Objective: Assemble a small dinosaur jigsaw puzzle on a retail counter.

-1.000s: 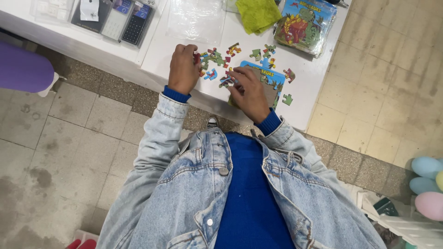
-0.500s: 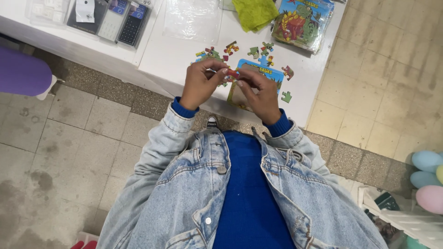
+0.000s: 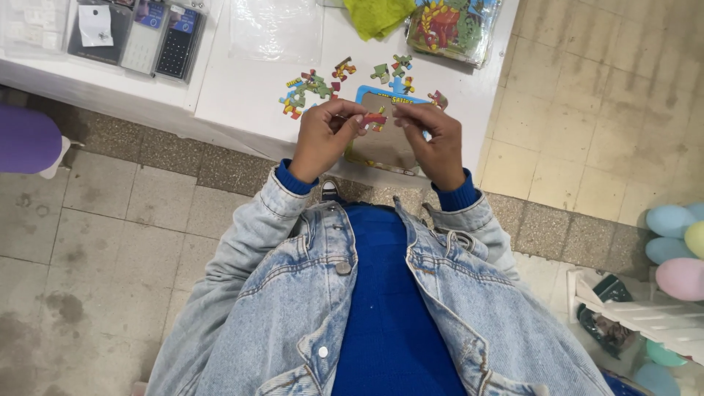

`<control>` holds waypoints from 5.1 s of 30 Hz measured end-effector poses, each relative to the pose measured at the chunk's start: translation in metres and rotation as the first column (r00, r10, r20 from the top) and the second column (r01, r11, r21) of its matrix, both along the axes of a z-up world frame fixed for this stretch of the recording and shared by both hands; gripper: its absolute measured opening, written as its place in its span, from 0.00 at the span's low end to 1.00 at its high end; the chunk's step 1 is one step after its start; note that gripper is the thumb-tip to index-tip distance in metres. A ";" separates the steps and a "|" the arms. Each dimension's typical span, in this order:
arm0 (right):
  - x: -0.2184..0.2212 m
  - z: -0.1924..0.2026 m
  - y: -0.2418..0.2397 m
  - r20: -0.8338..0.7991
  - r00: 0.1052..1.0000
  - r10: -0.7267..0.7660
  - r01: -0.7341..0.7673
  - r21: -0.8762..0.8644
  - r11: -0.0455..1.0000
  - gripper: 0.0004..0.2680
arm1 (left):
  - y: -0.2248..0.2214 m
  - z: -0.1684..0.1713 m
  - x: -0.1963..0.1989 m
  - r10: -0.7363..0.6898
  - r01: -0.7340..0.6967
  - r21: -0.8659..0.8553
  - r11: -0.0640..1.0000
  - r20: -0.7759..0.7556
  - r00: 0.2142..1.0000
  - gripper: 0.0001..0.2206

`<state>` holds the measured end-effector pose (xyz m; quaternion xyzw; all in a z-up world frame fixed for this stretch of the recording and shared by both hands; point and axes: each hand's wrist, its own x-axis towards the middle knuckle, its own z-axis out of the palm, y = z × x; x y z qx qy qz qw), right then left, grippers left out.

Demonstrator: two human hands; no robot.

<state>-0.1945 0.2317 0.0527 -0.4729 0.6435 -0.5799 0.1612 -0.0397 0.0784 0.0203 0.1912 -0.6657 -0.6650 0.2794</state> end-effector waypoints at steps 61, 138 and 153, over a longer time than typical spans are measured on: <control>-0.051 0.010 0.045 -0.467 0.876 -0.122 0.258 0.238 0.936 0.08 | 0.030 0.019 0.018 0.014 0.245 -0.694 0.677 0.345 0.938 0.12; 0.035 -0.007 0.025 -0.669 0.671 0.319 -0.095 0.349 0.932 0.12 | -0.091 -0.044 0.027 0.507 -0.173 -0.751 0.637 0.239 0.828 0.12; 0.014 -0.009 0.033 -0.512 0.850 0.122 0.065 0.333 0.941 0.13 | -0.056 -0.010 -0.009 0.184 -0.077 -0.595 0.800 0.121 0.975 0.07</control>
